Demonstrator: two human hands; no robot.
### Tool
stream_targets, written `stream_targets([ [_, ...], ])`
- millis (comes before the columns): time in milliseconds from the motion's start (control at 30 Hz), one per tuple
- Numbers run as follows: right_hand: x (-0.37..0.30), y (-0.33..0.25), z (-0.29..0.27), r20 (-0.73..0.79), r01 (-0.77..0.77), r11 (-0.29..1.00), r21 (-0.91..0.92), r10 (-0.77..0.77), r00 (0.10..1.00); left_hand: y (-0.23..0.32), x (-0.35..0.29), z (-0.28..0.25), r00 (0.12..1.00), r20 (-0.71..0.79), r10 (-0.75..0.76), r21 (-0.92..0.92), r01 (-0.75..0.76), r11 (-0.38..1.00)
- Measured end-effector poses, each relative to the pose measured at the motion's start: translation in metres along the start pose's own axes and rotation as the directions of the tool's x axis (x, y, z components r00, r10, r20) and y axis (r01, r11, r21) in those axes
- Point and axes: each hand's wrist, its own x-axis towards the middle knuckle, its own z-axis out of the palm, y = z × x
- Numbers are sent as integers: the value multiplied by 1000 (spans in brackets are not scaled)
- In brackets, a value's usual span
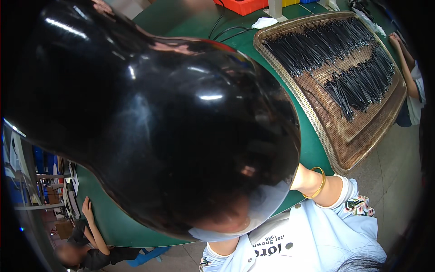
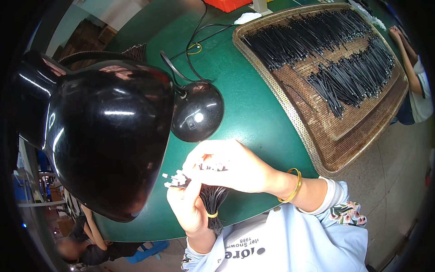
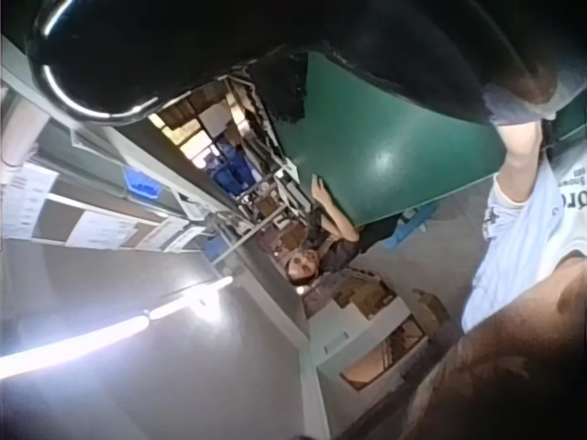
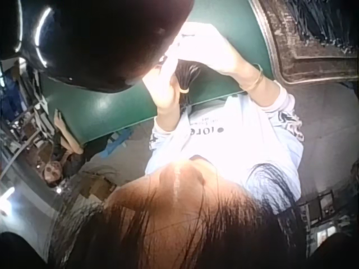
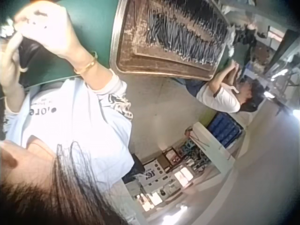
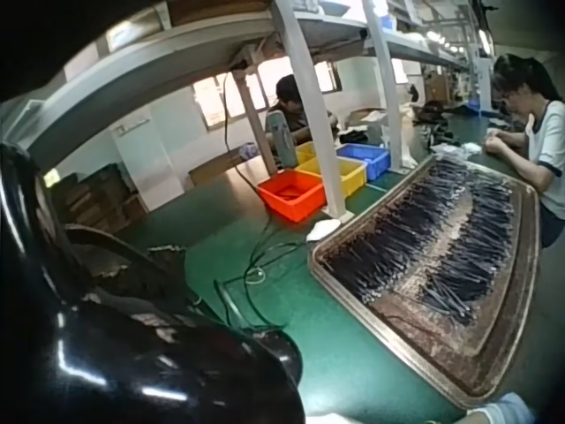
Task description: The person is assembling small electronic components by connecting or stripping wires at a factory workstation.
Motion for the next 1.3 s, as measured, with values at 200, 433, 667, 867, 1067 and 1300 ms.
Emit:
stream_targets([
  [200, -1, -3, -2, 33, 62, 991, -121, -58, 998, 0, 1, 5, 998, 54, 19, 54, -22, 998],
  [433, 1, -2, 2, -100, -7, 992, 126, 20, 995, 4, 1, 4, 998, -52, 46, -11, -47, 999],
  [667, 1, -9, -2, 46, -32, 993, -113, 37, 998, 3, 0, -2, 989, 15, 147, 112, -148, 983],
  [867, -1, -6, 0, -41, 27, 994, -108, -31, 999, 0, 3, 2, 993, -21, 117, 40, -116, 992],
  [1067, 0, -8, -1, -59, 13, 995, 97, -7, 998, 3, 2, 5, 998, -60, 7, -35, -9, 999],
  [1300, 1, -13, 0, -44, 32, 999, 12, -31, 999, 3, 2, 4, 998, -27, 65, 30, -64, 997],
])
